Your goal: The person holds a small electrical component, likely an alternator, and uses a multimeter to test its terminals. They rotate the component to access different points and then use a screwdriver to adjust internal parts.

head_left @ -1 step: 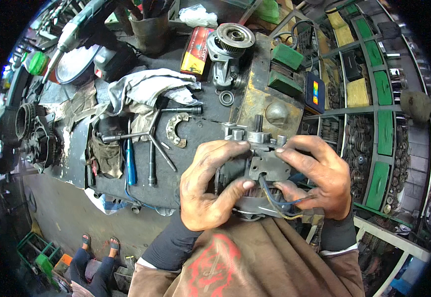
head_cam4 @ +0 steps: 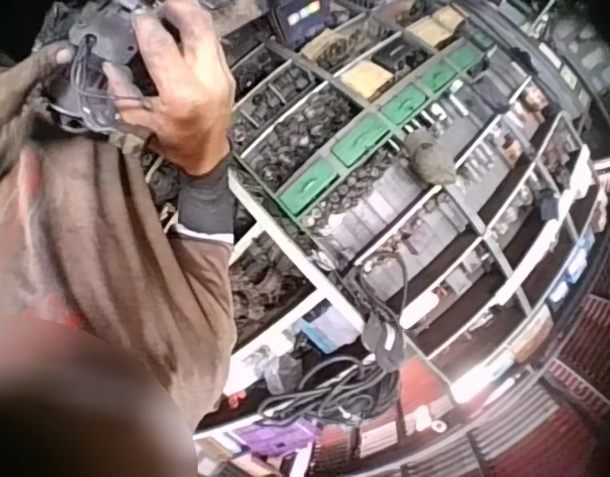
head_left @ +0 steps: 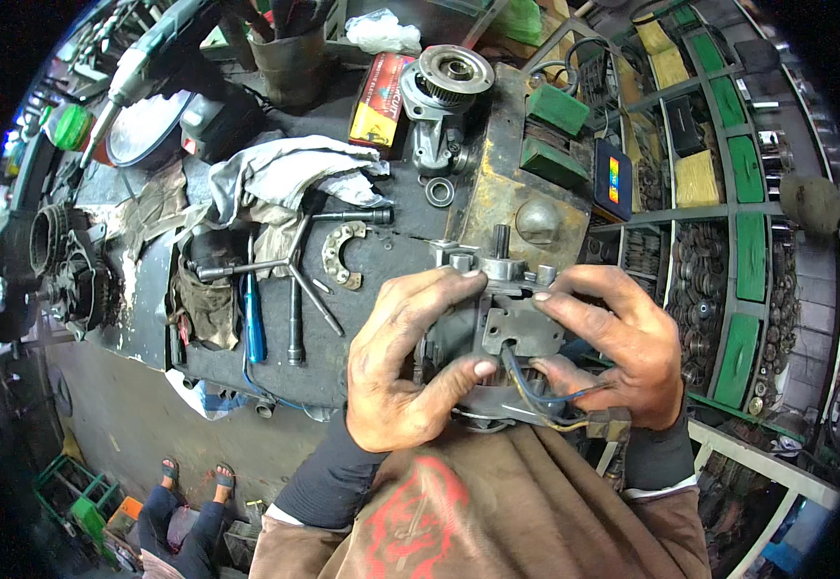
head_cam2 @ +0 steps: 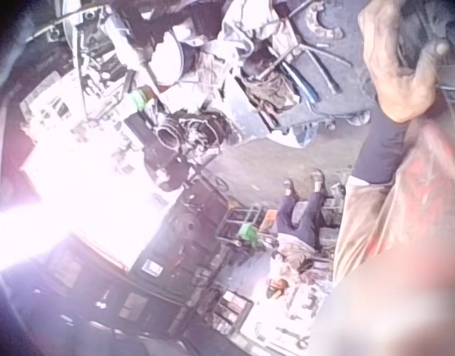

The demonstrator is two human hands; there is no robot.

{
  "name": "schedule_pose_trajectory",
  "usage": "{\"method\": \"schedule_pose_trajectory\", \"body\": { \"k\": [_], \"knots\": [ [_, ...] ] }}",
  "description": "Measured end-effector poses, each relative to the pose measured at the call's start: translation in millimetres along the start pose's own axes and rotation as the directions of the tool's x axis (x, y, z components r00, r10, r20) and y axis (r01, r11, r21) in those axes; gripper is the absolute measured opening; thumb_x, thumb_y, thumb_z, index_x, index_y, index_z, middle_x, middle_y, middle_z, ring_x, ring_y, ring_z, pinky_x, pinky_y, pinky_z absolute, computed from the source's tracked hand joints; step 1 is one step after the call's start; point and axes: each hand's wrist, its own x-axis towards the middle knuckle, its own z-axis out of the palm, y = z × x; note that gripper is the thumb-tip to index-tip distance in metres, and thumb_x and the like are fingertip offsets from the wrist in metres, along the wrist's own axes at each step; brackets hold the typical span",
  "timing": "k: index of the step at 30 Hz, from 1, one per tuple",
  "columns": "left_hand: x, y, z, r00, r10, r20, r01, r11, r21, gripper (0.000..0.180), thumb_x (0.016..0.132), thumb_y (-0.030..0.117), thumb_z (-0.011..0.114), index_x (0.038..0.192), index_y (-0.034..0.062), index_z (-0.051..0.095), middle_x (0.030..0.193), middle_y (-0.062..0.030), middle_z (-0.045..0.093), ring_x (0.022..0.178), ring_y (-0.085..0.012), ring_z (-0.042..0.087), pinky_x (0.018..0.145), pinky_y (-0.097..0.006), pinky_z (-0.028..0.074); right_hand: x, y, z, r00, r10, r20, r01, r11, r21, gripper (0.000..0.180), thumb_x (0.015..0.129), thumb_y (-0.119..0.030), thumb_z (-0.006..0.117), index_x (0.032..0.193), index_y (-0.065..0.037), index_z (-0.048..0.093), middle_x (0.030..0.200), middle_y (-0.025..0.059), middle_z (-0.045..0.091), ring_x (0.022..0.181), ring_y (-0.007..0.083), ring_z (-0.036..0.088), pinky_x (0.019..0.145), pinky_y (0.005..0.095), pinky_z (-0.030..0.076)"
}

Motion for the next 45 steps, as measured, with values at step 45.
{"method": "schedule_pose_trajectory", "body": {
  "k": [45],
  "knots": [
    [50.2,38.7,-24.6,0.864,-0.368,0.343,0.352,0.929,0.111,0.016,0.088,-0.001,0.079,0.101,-0.0069,0.071,0.089,-0.0185,0.071,0.074,-0.0232,0.068,0.068,-0.032,0.053,8.5,34.5,21.2,0.975,-0.101,-0.198,0.158,0.94,0.301,0.031,0.091,-0.017,0.078,0.111,0.005,0.073,0.111,0.0201,0.064,0.083,0.03,0.066,0.068,0.042,0.055]
  ]
}}
